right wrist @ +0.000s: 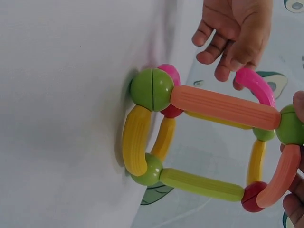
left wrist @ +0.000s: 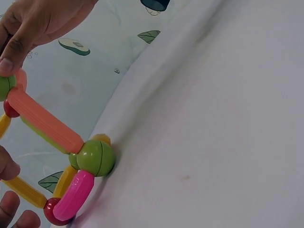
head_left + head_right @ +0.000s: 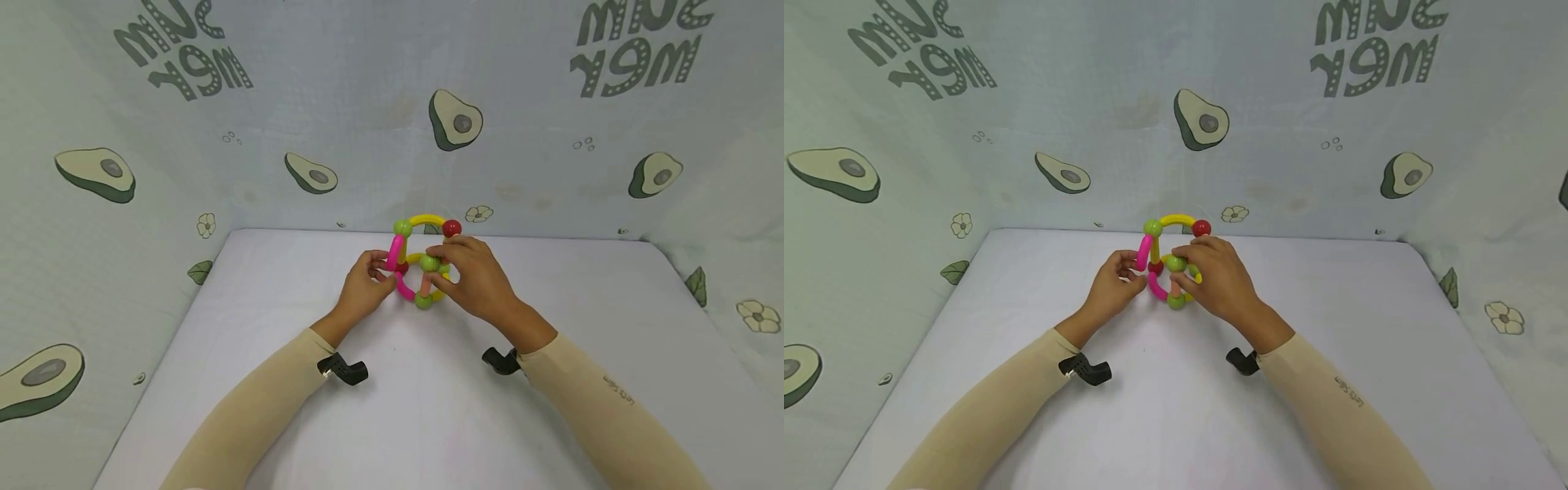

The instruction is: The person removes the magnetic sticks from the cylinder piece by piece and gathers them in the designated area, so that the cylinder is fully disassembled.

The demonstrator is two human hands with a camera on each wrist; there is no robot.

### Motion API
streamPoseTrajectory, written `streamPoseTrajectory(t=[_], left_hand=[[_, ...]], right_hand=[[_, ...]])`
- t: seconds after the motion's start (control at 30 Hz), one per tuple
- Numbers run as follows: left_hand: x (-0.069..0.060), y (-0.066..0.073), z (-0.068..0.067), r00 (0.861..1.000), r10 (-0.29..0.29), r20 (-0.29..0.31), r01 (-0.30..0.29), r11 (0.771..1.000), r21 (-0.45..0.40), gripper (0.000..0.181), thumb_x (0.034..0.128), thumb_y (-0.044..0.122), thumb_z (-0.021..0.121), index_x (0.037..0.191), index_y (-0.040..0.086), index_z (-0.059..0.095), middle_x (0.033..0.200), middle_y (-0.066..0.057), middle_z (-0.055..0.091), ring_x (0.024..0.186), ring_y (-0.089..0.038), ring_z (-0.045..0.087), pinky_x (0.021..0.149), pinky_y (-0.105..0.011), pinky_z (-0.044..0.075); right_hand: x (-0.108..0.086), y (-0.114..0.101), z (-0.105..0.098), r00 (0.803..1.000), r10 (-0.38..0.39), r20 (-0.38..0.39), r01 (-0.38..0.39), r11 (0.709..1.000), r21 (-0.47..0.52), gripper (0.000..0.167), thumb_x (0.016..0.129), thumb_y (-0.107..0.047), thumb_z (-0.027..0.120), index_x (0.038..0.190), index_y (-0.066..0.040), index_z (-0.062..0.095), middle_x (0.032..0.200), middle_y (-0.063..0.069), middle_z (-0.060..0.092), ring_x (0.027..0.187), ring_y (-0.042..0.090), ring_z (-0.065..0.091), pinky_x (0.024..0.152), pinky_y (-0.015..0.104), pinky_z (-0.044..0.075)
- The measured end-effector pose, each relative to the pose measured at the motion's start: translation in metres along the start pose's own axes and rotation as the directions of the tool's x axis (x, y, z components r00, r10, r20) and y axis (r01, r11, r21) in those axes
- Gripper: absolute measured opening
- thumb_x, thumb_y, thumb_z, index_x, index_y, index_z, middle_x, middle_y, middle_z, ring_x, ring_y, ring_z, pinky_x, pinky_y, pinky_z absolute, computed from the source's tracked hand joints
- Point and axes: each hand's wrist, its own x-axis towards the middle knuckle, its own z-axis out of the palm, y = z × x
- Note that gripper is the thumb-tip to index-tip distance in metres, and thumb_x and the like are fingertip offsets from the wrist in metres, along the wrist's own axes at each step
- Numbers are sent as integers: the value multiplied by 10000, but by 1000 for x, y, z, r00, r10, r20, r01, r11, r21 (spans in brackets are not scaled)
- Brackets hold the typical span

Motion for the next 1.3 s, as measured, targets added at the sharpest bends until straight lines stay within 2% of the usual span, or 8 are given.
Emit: streamPoseTrajectory(t=[0.2,0.37,0.5,0.63,0.8,0.9,1.0,1.3], left_hand=[[2,-8,-4,995,-62,72,54,992,111,559,901,147,774,1393,87,516,1225,-83,625,1072,-237,588,836,-354,558],[8,-17,-9,990,-86,111,60,974,220,601,893,203,799,1416,127,514,1286,-44,619,1166,-226,563,940,-374,529],[14,-22,-11,987,-62,151,18,960,278,652,879,235,824,1439,132,506,1366,-41,596,1247,-240,542,1017,-398,493],[18,-23,-11,980,-34,195,-26,954,298,685,868,239,836,1453,121,499,1414,-49,578,1307,-265,519,1079,-429,448],[22,-22,-10,972,-31,233,-44,949,311,731,861,251,841,1479,113,477,1437,-48,568,1369,-271,477,1137,-451,379],[26,-23,-7,969,-46,244,-37,945,326,772,851,273,850,1499,122,458,1462,-50,550,1400,-267,447,1157,-470,345],[30,-25,-5,964,-64,258,-28,941,338,796,851,295,846,1515,128,439,1486,-55,527,1421,-264,419,1166,-482,327],[34,-24,-4,950,-97,297,-21,929,370,799,873,352,809,1529,103,427,1490,-124,492,1411,-308,394,1120,-544,379]], right_hand=[[-7,6,-2,999,29,-25,-29,999,31,656,788,-200,920,1357,-47,631,1121,80,697,1330,329,470,1091,569,380],[-19,14,-3,985,169,-27,-168,984,60,852,783,-251,924,1450,-4,454,1394,173,514,1370,371,368,1058,580,428],[-28,22,-3,963,270,-4,-267,957,112,926,792,-244,914,1464,36,342,1433,232,395,1304,396,364,991,577,468],[-33,29,3,923,372,100,-384,909,164,965,827,-295,883,1510,39,288,1438,228,405,1287,409,371,974,578,478],[-34,38,20,837,456,302,-503,858,101,978,856,-423,835,1541,34,306,1458,218,461,1338,424,361,1010,600,466],[-34,42,32,800,463,383,-524,849,69,975,855,-462,826,1531,45,340,1456,239,490,1324,432,401,1005,591,475],[-33,43,43,785,457,418,-523,851,51,970,844,-475,832,1518,47,368,1438,246,520,1314,434,427,1002,580,482],[-27,35,54,782,428,454,-485,874,11,972,832,-464,845,1497,79,390,1410,248,545,1344,471,407,1072,586,417]])
